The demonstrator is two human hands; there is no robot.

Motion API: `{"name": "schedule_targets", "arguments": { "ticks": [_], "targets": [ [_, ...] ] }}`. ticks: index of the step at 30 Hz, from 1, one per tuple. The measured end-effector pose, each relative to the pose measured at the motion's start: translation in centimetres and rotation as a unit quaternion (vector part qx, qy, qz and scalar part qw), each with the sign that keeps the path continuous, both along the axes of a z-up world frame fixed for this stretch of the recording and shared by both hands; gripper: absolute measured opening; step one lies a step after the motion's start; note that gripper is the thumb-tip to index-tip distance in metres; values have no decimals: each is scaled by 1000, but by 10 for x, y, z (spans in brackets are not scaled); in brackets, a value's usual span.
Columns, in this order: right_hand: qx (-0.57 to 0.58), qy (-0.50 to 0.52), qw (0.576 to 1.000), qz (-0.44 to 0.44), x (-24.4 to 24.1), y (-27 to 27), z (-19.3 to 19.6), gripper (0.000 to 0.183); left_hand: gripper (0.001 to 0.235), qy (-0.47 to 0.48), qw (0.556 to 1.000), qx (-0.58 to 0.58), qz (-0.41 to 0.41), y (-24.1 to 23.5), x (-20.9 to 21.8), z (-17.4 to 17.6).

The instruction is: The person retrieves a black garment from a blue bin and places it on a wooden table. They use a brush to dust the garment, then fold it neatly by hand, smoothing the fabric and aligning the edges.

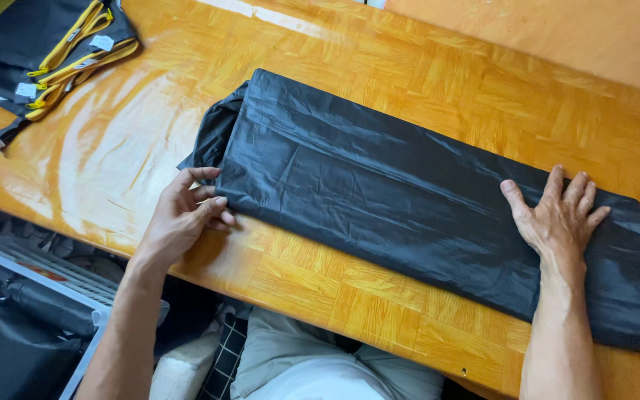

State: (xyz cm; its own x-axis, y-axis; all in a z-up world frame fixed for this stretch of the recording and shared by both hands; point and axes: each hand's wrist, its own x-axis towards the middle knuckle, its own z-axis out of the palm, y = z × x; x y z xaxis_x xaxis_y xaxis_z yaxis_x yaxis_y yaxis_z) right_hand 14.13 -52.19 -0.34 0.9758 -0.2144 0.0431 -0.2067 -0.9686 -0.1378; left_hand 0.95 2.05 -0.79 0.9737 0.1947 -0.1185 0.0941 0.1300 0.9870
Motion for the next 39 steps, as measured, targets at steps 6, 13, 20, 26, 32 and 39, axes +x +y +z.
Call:
{"name": "schedule_targets", "arguments": {
  "ticks": [6,13,20,26,32,39],
  "targets": [
    [-8,-15,1000,10,-1,-2,-2,108,45,52,998,22,-11,17,7,8],
    [-7,-26,999,18,-1,-5,-6,108,41,65,998,11,21,31,17,2],
    [1,-13,1000,7,1,-4,-4,109,25,49,999,0,-4,48,19,-1],
    [-7,-9,1000,10,-1,-3,-3,110,27,95,994,10,57,31,18,14],
    [3,-11,1000,7,-1,-1,-2,108,33,36,997,-6,73,17,21,7],
    [0,-2,1000,-4,-1,-2,-1,107,34,-125,896,397,152,-27,19,43]
  ]
}}
